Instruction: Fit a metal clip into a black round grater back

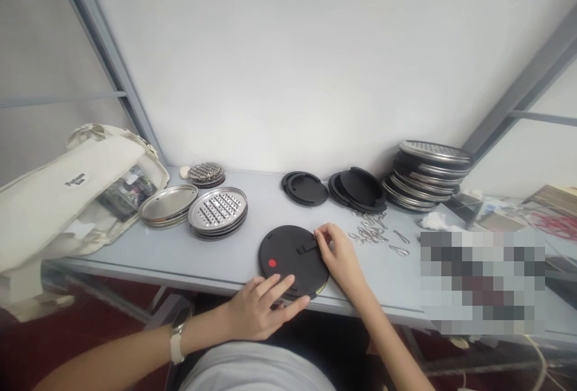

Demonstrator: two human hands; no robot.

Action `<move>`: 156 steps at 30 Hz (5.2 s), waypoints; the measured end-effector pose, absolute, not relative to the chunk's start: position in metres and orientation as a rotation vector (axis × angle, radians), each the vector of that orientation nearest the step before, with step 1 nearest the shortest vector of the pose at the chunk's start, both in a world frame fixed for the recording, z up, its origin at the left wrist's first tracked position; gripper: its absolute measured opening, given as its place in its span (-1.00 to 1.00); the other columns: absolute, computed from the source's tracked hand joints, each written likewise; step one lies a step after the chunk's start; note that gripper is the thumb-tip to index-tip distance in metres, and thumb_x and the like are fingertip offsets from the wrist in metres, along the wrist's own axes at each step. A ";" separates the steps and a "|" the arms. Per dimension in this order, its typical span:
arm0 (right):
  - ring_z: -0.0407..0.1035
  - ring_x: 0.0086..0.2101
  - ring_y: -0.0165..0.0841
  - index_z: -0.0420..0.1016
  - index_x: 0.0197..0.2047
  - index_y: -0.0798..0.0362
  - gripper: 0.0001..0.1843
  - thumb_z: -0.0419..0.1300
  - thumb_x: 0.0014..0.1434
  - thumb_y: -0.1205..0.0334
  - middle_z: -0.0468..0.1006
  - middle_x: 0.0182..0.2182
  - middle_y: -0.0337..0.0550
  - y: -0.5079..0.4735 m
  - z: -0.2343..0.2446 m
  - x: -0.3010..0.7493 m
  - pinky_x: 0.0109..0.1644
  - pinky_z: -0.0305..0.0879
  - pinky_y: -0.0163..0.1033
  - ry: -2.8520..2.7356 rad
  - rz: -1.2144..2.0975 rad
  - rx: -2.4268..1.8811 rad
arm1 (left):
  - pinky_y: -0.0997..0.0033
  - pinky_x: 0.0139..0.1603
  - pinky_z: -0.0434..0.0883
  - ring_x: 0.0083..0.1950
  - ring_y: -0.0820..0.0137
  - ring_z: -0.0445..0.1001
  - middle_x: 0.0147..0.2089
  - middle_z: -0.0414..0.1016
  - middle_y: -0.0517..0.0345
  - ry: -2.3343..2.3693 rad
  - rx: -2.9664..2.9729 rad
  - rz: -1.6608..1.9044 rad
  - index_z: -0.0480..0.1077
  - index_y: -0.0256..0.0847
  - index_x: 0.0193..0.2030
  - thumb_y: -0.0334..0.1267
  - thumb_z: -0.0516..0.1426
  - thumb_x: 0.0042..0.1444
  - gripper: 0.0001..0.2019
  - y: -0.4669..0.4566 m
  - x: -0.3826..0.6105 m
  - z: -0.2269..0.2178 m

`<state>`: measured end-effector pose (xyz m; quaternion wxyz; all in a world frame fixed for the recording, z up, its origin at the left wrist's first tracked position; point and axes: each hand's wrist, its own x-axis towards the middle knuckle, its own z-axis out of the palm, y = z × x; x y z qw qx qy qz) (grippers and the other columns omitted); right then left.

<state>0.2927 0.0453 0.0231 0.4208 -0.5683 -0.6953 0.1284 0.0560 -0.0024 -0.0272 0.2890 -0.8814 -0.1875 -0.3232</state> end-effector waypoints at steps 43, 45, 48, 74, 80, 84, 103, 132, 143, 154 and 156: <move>0.33 -0.41 -0.31 0.23 -0.40 -0.02 -0.71 -0.03 0.33 0.05 0.41 -0.47 -0.22 0.044 0.023 0.293 -0.25 0.22 -0.21 -1.762 0.351 -1.481 | 0.34 0.03 0.25 0.18 0.19 0.23 0.29 0.28 0.01 -0.509 -2.340 -0.772 0.18 0.06 0.36 -0.10 0.16 0.20 -0.41 -0.002 0.055 -0.029; 0.33 -0.40 -0.30 0.25 -0.38 -0.02 -0.72 -0.03 0.33 0.06 0.42 -0.46 -0.22 0.044 0.024 0.293 -0.25 0.23 -0.22 -1.770 0.358 -1.472 | 0.34 0.02 0.25 0.18 0.19 0.23 0.29 0.27 0.01 -0.508 -2.338 -0.778 0.18 0.06 0.36 -0.11 0.16 0.19 -0.42 -0.002 0.055 -0.029; 0.34 -0.39 -0.30 0.29 -0.33 -0.01 -0.75 -0.04 0.33 0.08 0.43 -0.45 -0.21 0.045 0.025 0.292 -0.24 0.24 -0.21 -1.792 0.351 -1.455 | 0.36 0.01 0.25 0.17 0.20 0.23 0.28 0.28 0.01 -0.511 -2.338 -0.825 0.20 0.05 0.35 -0.14 0.16 0.20 -0.43 -0.002 0.055 -0.029; 0.28 -0.49 -0.35 0.26 -0.37 -0.03 -0.64 -0.03 0.33 -0.09 0.37 -0.55 -0.30 0.040 0.031 0.290 -0.33 0.22 -0.27 -1.801 0.394 -1.489 | 0.37 0.02 0.26 0.16 0.21 0.25 0.27 0.31 0.00 -0.498 -2.336 -0.837 0.21 0.03 0.35 -0.18 0.16 0.19 -0.43 -0.002 0.055 -0.027; 0.23 -0.57 -0.38 0.22 -0.38 -0.04 -0.64 -0.07 0.34 -0.08 0.30 -0.62 -0.35 0.041 0.029 0.290 -0.41 0.18 -0.29 -1.811 0.374 -1.520 | 0.36 0.01 0.26 0.16 0.21 0.26 0.26 0.31 -0.02 -0.488 -2.350 -0.851 0.22 0.01 0.34 -0.17 0.16 0.20 -0.44 -0.002 0.055 -0.027; 0.23 -0.58 -0.37 0.21 -0.38 -0.05 -0.64 -0.05 0.32 -0.11 0.30 -0.63 -0.34 0.042 0.027 0.290 -0.43 0.18 -0.28 -1.807 0.351 -1.529 | 0.36 0.02 0.25 0.17 0.19 0.24 0.27 0.29 -0.01 -0.500 -2.346 -0.817 0.20 0.03 0.35 -0.14 0.17 0.18 -0.42 -0.002 0.055 -0.028; 0.31 -0.58 -0.32 0.19 -0.38 -0.07 -0.63 -0.08 0.32 -0.14 0.39 -0.60 -0.29 0.041 0.026 0.290 -0.41 0.20 -0.25 -1.785 0.318 -1.583 | 0.34 0.04 0.24 0.18 0.19 0.24 0.28 0.29 0.00 -0.507 -2.346 -0.804 0.18 0.04 0.36 -0.12 0.16 0.20 -0.42 -0.002 0.055 -0.028; 0.37 -0.54 -0.28 0.24 -0.31 -0.07 -0.60 -0.17 0.34 -0.15 0.47 -0.58 -0.24 0.039 0.032 0.288 -0.38 0.22 -0.26 -1.802 0.358 -1.631 | 0.35 0.03 0.24 0.18 0.19 0.23 0.27 0.29 -0.02 -0.491 -2.361 -0.823 0.20 0.02 0.36 -0.14 0.17 0.19 -0.42 -0.002 0.055 -0.028; 0.37 -0.53 -0.27 0.22 -0.29 -0.08 -0.64 -0.17 0.35 -0.13 0.46 -0.56 -0.26 0.039 0.031 0.289 -0.35 0.20 -0.26 -1.810 0.395 -1.658 | 0.35 0.02 0.26 0.16 0.21 0.25 0.24 0.32 -0.03 -0.475 -2.377 -0.862 0.23 0.00 0.34 -0.19 0.15 0.20 -0.45 -0.002 0.054 -0.025; 0.36 -0.52 -0.28 0.22 -0.29 -0.08 -0.66 -0.16 0.35 -0.10 0.45 -0.55 -0.26 0.040 0.031 0.289 -0.35 0.19 -0.27 -1.811 0.402 -1.659 | 0.36 0.02 0.24 0.19 0.19 0.22 0.28 0.29 0.00 -0.501 -2.357 -0.804 0.19 0.05 0.36 -0.14 0.17 0.18 -0.41 -0.002 0.054 -0.029; 0.37 -0.51 -0.27 0.22 -0.28 -0.08 -0.67 -0.16 0.35 -0.09 0.47 -0.54 -0.25 0.040 0.031 0.289 -0.35 0.19 -0.26 -1.812 0.408 -1.664 | 0.36 0.02 0.24 0.19 0.19 0.23 0.28 0.28 0.01 -0.504 -2.355 -0.807 0.19 0.05 0.36 -0.14 0.17 0.19 -0.41 -0.002 0.054 -0.029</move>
